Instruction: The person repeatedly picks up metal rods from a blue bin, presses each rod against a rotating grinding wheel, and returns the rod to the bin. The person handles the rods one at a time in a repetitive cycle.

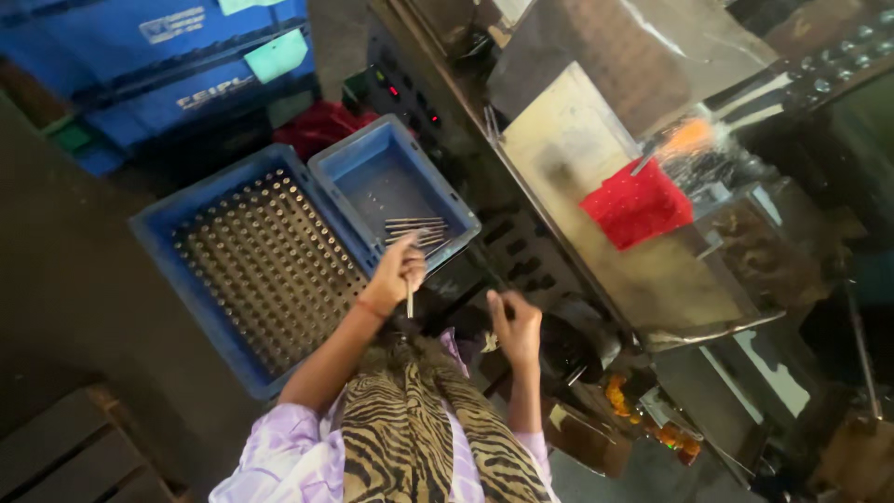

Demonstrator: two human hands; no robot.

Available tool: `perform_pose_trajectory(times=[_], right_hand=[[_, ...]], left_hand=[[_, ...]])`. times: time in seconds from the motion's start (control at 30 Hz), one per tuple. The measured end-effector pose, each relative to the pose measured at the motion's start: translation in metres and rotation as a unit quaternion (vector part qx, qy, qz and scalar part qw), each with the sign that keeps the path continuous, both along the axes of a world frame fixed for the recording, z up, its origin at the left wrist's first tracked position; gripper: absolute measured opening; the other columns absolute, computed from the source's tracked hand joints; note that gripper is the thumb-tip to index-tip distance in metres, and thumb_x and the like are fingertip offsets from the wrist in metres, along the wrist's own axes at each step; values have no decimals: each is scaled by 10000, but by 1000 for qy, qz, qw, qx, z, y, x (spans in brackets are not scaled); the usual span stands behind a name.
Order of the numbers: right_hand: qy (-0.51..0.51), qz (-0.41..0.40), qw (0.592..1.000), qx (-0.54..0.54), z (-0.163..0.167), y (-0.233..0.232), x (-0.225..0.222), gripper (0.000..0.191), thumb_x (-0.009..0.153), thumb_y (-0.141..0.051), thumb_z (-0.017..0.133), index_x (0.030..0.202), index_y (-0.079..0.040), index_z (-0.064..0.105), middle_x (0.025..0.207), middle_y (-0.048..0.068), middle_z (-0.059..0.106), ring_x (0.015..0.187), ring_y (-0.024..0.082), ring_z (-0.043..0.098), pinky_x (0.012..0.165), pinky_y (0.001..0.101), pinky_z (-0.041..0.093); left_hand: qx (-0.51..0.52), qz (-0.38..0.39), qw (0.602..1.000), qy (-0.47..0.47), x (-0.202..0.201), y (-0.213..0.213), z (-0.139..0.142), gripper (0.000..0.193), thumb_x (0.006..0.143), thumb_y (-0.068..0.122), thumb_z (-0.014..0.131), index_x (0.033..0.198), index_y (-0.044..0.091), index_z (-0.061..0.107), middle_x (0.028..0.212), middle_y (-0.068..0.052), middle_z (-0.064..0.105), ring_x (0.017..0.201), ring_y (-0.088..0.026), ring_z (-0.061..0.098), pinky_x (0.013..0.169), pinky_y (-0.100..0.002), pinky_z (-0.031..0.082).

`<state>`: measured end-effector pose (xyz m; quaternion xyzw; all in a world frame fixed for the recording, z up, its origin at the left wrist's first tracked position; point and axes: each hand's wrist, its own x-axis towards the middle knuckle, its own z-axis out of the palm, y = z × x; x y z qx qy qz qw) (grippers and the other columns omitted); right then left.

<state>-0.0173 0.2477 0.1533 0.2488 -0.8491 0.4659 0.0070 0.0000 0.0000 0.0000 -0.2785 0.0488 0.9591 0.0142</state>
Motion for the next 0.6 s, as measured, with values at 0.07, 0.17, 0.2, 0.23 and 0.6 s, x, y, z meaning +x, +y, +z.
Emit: perform_pose_trajectory(times=[0.07, 0.17, 0.2, 0.23, 0.6], right_hand=[[-51, -46, 997, 31, -11, 10, -5, 337, 958, -239, 733, 779, 30, 635, 617, 131, 529, 567, 142, 436, 535, 325, 427], [-67, -99, 992, 38, -13, 30, -22, 334, 938, -271, 727, 795, 22, 658, 623, 145, 582, 551, 155, 471, 543, 338, 458], [-64, -115, 991, 35, -11, 35, -32, 325, 928, -279, 722, 806, 17, 671, 630, 145, 609, 542, 155, 490, 547, 338, 472], [-63, -137, 987, 48, -9, 38, -44, 325, 923, -281, 726, 805, 17, 671, 627, 156, 603, 531, 179, 480, 541, 345, 468], [-19, -235, 968, 82, 52, 92, -200, 373, 949, -309, 746, 796, 17, 647, 605, 198, 544, 528, 318, 397, 525, 382, 442]], left_hand=[[42, 102, 987, -118, -15, -20, 2, 346, 966, 272, 738, 840, 96, 467, 615, 27, 384, 452, -77, 329, 385, -216, 260], [64, 182, 977, -96, -33, -50, 3, 288, 900, 234, 736, 774, 133, 497, 592, 36, 407, 435, -62, 323, 378, -209, 255], [69, 171, 978, -94, -40, -60, 4, 332, 904, 243, 744, 744, 143, 471, 579, 35, 396, 429, -66, 322, 373, -212, 255], [75, 159, 980, -92, -46, -68, 5, 377, 909, 251, 752, 713, 153, 445, 566, 34, 385, 423, -71, 322, 368, -216, 256], [6, -2, 996, -88, -249, -14, 26, 445, 931, 284, 727, 641, 187, 404, 541, 46, 403, 399, -82, 313, 379, -237, 274]])
